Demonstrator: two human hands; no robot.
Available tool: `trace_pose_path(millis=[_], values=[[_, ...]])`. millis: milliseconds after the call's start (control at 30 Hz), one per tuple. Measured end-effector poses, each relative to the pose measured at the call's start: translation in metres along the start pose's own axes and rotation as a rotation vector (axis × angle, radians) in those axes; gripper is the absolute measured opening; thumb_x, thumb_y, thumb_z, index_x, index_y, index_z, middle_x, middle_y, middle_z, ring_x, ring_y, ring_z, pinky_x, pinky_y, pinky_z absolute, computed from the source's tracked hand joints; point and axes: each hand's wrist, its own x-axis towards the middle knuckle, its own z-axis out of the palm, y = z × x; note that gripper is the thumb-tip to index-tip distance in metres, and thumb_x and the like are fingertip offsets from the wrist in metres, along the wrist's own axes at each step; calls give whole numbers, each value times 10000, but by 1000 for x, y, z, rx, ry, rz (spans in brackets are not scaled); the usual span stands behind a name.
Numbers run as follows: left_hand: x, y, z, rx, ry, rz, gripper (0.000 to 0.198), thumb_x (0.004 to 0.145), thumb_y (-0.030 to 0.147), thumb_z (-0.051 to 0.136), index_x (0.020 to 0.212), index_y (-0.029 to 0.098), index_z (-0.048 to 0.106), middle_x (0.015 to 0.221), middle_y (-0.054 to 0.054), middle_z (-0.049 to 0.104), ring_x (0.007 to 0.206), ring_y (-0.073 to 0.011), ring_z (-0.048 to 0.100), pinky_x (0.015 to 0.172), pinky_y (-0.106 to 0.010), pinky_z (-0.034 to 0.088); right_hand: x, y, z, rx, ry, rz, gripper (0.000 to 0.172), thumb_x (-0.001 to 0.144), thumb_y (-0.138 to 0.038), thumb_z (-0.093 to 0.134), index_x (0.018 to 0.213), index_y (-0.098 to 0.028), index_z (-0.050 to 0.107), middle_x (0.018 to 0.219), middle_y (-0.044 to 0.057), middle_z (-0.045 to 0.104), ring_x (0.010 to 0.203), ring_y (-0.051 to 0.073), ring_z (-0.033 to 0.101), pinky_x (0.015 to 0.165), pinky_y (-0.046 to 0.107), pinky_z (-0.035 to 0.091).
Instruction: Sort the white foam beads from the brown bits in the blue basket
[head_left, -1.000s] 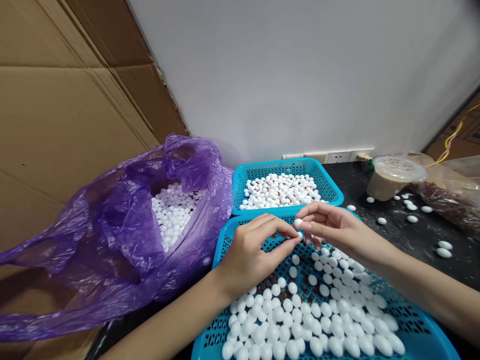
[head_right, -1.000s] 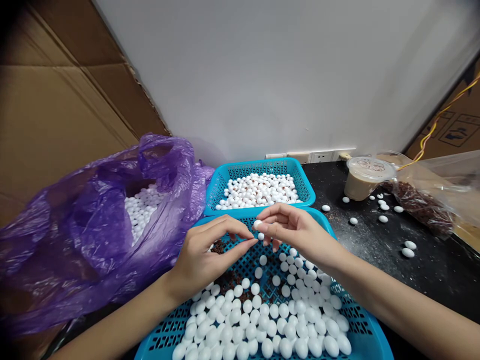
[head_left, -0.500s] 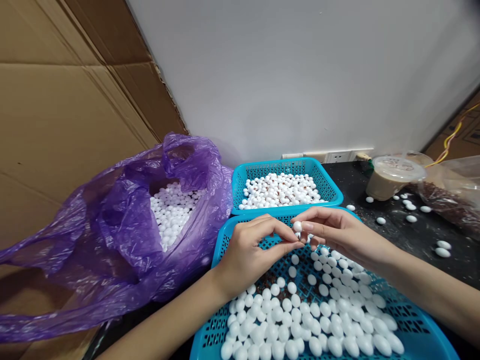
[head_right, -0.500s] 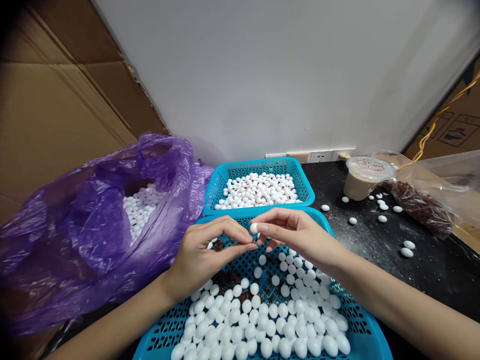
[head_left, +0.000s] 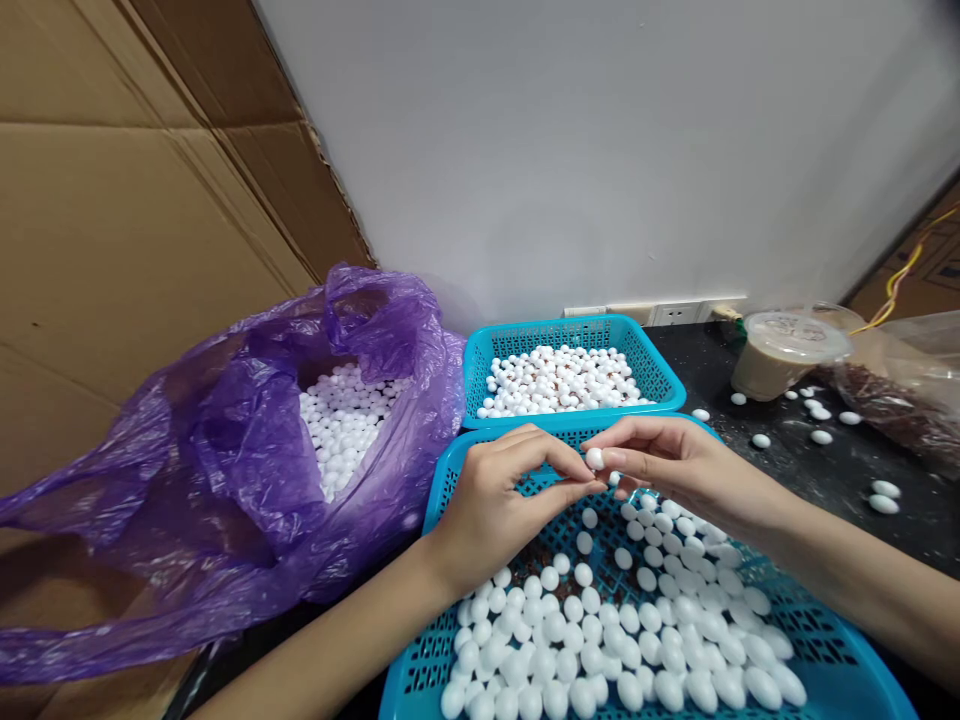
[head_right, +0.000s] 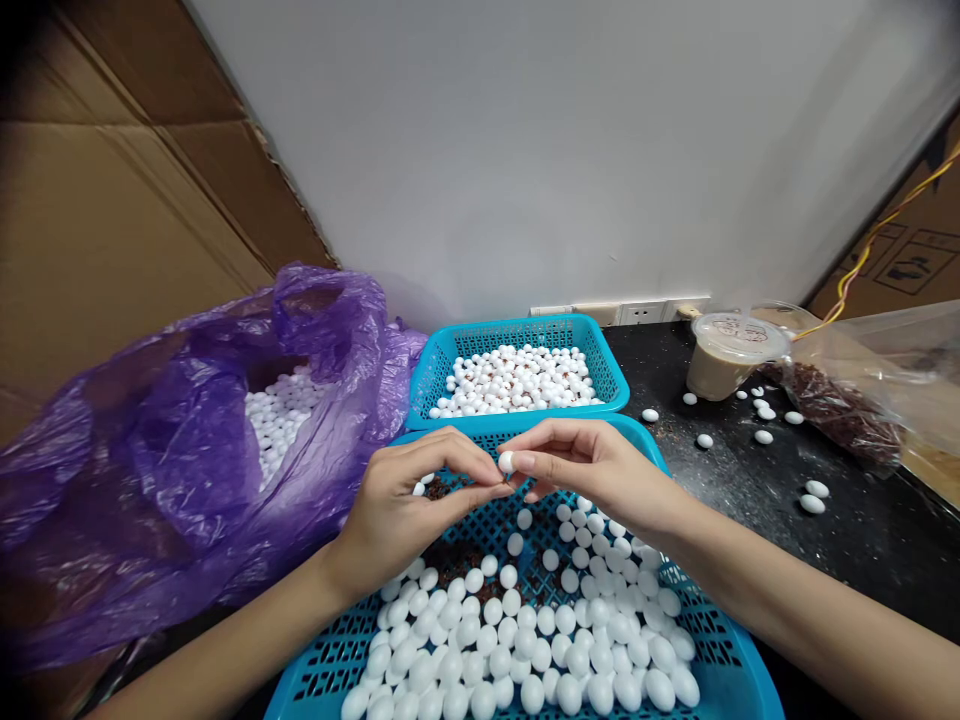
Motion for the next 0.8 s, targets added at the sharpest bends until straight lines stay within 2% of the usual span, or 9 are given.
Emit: trace_pose_path(millis=[167, 333, 567, 800], values=[[3, 1, -1, 51, 50, 36, 121, 709, 183, 715, 739, 153, 602, 736, 2, 621, 707, -107, 585, 668, -239, 485, -1, 0, 1, 4, 1, 6, 129, 775, -299, 659, 869, -216, 690, 902, 28, 679, 798, 135, 617, 715, 274, 488], [4, 1, -1, 127, 39, 96, 287, 711, 193, 714, 979, 168, 617, 919, -33, 621, 859, -131, 587, 769, -264, 495, -2, 2, -1, 11, 14, 3, 99, 781, -270, 659, 858, -215, 691, 908, 27, 686, 782, 125, 623, 725, 266, 493], [0, -1, -1, 153, -23, 196, 260, 781, 157, 642, 1038, 179, 608, 976, -46, 613, 901, -132, 597, 803, -269, 518, -1, 0, 0, 54, -11, 26, 98, 761, -248, 680, 848, -210, 706, 846, 21, 702, 791, 133, 639, 758, 276, 499], [-1, 3, -2, 201, -15, 253, 244, 822, 143, 589, 1064, 175, 589, 990, -58, 619, 924, -144, 604, 814, -294, 538, -3, 1, 1, 108, -36, 44, 95, 762, -217, 680, 854, -215, 703, 859, 8, 711, 818, 123, 643, 801, 272, 487]])
